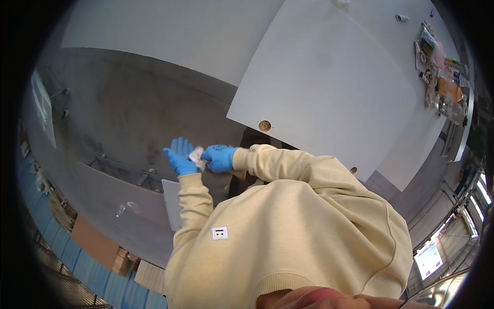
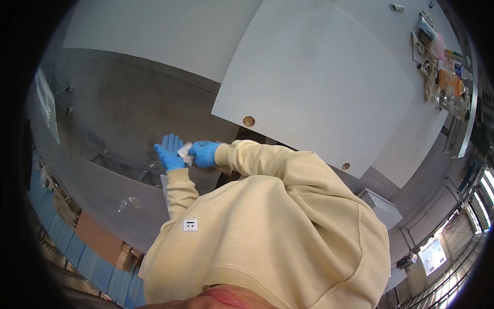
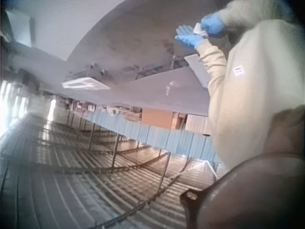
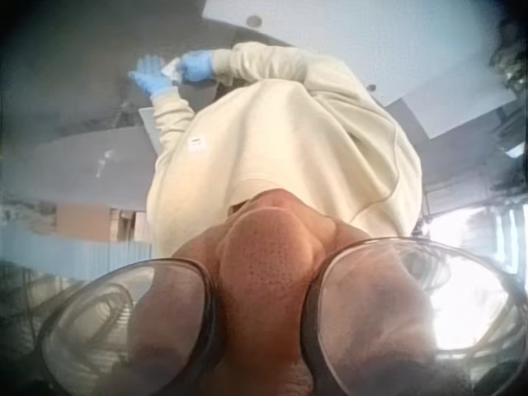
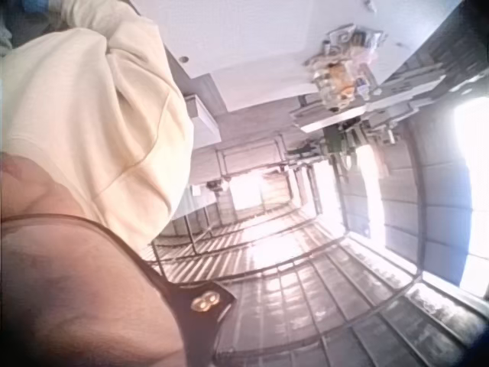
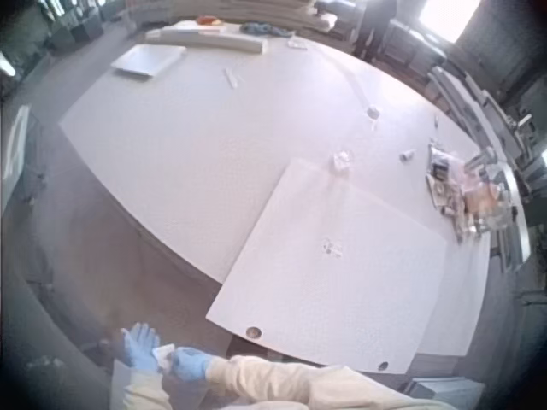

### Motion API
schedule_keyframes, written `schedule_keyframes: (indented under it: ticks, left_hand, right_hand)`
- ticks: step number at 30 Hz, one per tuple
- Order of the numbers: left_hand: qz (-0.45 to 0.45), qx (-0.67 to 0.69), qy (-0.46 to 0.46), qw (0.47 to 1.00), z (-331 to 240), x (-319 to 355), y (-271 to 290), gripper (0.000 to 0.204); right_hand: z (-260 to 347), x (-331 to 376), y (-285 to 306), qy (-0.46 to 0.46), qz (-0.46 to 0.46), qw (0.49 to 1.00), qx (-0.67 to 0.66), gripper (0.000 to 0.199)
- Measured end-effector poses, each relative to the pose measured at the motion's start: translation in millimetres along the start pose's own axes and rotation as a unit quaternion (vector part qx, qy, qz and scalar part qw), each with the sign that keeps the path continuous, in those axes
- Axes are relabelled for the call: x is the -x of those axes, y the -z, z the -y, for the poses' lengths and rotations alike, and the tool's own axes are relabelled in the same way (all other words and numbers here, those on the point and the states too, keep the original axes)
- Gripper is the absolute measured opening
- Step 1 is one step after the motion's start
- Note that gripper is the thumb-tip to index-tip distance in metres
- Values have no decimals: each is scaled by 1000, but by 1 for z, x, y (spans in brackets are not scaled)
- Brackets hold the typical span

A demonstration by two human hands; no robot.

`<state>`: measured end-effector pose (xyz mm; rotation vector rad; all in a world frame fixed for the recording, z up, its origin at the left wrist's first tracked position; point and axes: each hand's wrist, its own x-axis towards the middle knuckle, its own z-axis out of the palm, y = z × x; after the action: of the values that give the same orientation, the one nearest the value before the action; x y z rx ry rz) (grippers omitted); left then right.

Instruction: The person wipes a large white plastic sheet with a cloth, flips it over, and continues wiping the other side. The person then stacks the cleaned sheet with other similar sheets.

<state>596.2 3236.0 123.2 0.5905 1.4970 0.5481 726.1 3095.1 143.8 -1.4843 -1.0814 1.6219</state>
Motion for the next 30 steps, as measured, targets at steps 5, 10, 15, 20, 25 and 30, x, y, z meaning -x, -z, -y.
schedule_keyframes:
  ticks: [5, 10, 15, 20, 25, 30]
  left_hand:
    - [-38, -229, -375, 897, -83, 72, 3, 80]
    - [215, -503, -586, 598, -21, 136, -42, 80]
    - [67, -622, -399, 670, 110, 25, 137, 58]
    - [75, -633, -343, 690, 90, 15, 157, 53]
    - [167, -604, -217, 748, 117, 3, 151, 50]
    - [255, -568, -50, 781, 138, 29, 150, 46]
  right_hand:
    - [12, 2, 6, -32, -47, 986, -155, 34]
    - [53, 11, 33, -162, -177, 912, -332, 29]
    - [5, 14, 47, -67, -202, 860, -464, 29]
    - [19, 57, 204, 73, -402, 878, -250, 33]
    - [46, 43, 425, 116, -666, 737, -29, 19]
    - [18, 12, 525, 34, -725, 644, 242, 23]
